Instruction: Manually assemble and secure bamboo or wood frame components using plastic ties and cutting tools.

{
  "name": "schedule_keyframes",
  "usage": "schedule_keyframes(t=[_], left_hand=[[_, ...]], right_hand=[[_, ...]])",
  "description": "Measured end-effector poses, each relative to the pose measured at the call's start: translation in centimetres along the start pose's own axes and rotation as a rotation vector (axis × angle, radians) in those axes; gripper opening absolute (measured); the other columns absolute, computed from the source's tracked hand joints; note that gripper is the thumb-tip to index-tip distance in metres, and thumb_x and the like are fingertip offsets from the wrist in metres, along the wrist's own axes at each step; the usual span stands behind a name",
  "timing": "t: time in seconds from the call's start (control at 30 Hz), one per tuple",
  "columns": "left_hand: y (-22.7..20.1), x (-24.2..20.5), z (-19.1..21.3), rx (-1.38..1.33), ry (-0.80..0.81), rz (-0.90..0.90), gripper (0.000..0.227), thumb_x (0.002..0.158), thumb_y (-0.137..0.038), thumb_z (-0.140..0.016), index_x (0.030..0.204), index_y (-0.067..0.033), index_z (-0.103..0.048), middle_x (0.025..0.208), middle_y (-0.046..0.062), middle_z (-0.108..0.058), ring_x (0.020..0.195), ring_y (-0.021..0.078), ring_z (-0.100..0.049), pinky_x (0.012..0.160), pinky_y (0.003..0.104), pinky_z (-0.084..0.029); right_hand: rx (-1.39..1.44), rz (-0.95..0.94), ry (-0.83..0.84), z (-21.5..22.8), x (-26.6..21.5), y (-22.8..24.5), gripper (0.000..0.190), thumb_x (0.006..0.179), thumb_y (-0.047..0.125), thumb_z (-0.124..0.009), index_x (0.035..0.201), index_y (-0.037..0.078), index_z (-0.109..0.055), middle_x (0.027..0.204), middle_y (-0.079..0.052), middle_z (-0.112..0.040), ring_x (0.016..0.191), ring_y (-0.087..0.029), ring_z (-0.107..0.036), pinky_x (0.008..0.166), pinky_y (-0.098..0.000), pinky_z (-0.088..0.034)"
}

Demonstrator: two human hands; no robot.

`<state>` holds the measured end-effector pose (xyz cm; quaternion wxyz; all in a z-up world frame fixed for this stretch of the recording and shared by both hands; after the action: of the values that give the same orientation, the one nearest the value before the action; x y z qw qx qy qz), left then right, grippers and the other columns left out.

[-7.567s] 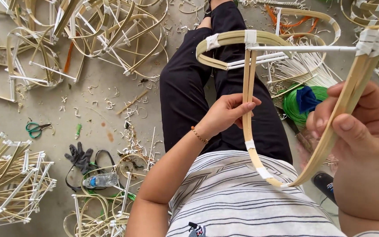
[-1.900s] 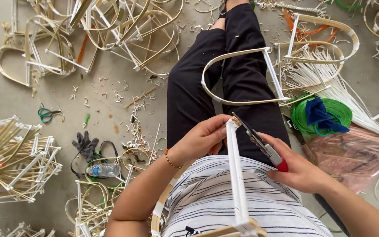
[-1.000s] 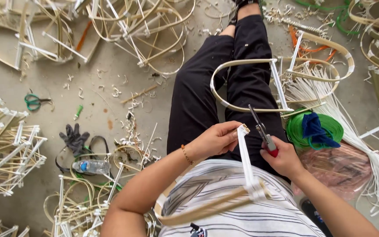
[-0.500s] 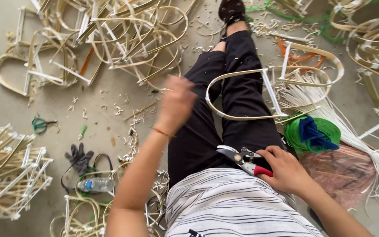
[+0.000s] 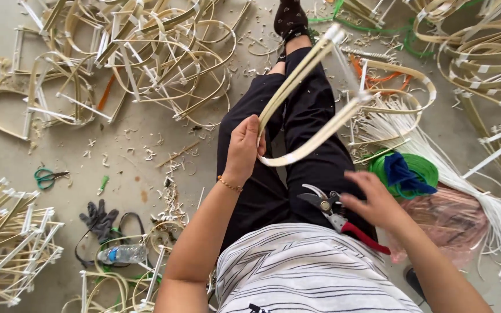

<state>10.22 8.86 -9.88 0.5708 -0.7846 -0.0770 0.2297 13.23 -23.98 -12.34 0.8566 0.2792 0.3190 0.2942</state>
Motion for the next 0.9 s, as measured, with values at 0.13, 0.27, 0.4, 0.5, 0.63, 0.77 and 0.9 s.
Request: schedule_keyframes(t=[0.13, 0.27, 0.4, 0.5, 0.63, 0.77, 0.9], left_hand=[[0.1, -3.1, -0.6, -0.362, 0.049, 0.134, 0.043, 0.110, -0.041, -0.049, 0.082, -0.0094, -0.055, 0.062, -0.001, -0.051, 0.049, 0.0098, -0.045, 0.050, 0.026, -0.039], [-0.6, -5.7, -2.1, -0.598, 0.255, 0.112, 0.043, 0.112, -0.042, -0.046, 0.084, -0.0103, -0.054, 0.065, 0.000, -0.048, 0.053, 0.0114, -0.044, 0.056, 0.028, -0.038], [-2.3, -7.4, -3.5, -0.672, 0.543, 0.000, 0.043, 0.114, -0.041, -0.043, 0.085, -0.0109, -0.054, 0.071, 0.001, -0.047, 0.061, 0.0134, -0.044, 0.063, 0.028, -0.039], [-1.6, -7.4, -3.6, -0.784, 0.598, -0.006, 0.045, 0.117, -0.041, -0.040, 0.088, -0.0113, -0.056, 0.073, 0.001, -0.051, 0.064, 0.0134, -0.053, 0.067, 0.029, -0.045], [-2.1, -6.0, -2.5, -0.651, 0.345, 0.063, 0.045, 0.112, -0.045, -0.037, 0.098, -0.0093, -0.062, 0.081, 0.005, -0.065, 0.076, 0.0170, -0.068, 0.076, 0.032, -0.056], [-2.3, -6.0, -0.4, -0.178, 0.141, -0.025, 0.044, 0.107, -0.040, -0.044, 0.127, -0.0045, -0.061, 0.101, 0.008, -0.074, 0.097, 0.0214, -0.076, 0.084, 0.032, -0.063], [-3.1, -5.7, 0.0, 0.049, 0.071, -0.064, 0.037, 0.109, -0.024, -0.054, 0.136, 0.0000, -0.061, 0.109, 0.010, -0.076, 0.101, 0.0218, -0.077, 0.082, 0.031, -0.064]], right_hand=[[0.424, 0.109, -0.122, 0.6, 4.0, 1.7, 0.063, 0.097, 0.030, -0.063, 0.150, 0.002, -0.043, 0.146, -0.018, -0.050, 0.135, -0.027, -0.049, 0.111, -0.0380, -0.038], [0.921, 0.142, -0.122, 3.5, 4.7, 5.4, 0.049, 0.107, 0.021, -0.052, 0.152, 0.003, -0.044, 0.129, -0.010, -0.061, 0.088, -0.011, -0.052, 0.076, -0.0239, -0.045], [0.984, 0.218, -0.099, 6.2, 4.2, 8.3, 0.044, 0.108, 0.020, -0.052, 0.149, 0.004, -0.046, 0.107, -0.006, -0.064, 0.068, -0.004, -0.051, 0.060, -0.0178, -0.045], [0.976, 0.292, -0.063, 6.6, 3.6, 8.3, 0.038, 0.108, 0.021, -0.056, 0.142, 0.004, -0.051, 0.099, -0.003, -0.060, 0.069, -0.004, -0.049, 0.059, -0.0182, -0.043], [0.852, 0.325, -0.112, 8.2, 1.5, 13.0, 0.031, 0.106, 0.021, -0.063, 0.132, 0.005, -0.056, 0.092, 0.000, -0.057, 0.070, -0.005, -0.048, 0.060, -0.0191, -0.041], [0.368, 0.309, -0.291, 11.0, -0.9, 19.0, 0.036, 0.094, 0.022, -0.073, 0.122, 0.005, -0.059, 0.080, 0.000, -0.062, 0.067, -0.008, -0.057, 0.061, -0.0224, -0.046], [0.197, 0.334, -0.308, 11.6, -1.8, 21.7, 0.041, 0.085, 0.024, -0.079, 0.117, 0.006, -0.061, 0.076, -0.001, -0.065, 0.063, -0.008, -0.062, 0.058, -0.0246, -0.049]])
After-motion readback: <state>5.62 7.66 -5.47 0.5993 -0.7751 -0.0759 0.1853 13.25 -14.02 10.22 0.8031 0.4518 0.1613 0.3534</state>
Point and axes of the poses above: each hand's wrist, its own x-axis towards the middle knuckle, its own z-axis out of the back of the hand, y = z × x, the point moved 9 cm from there along x, towards the middle knuckle
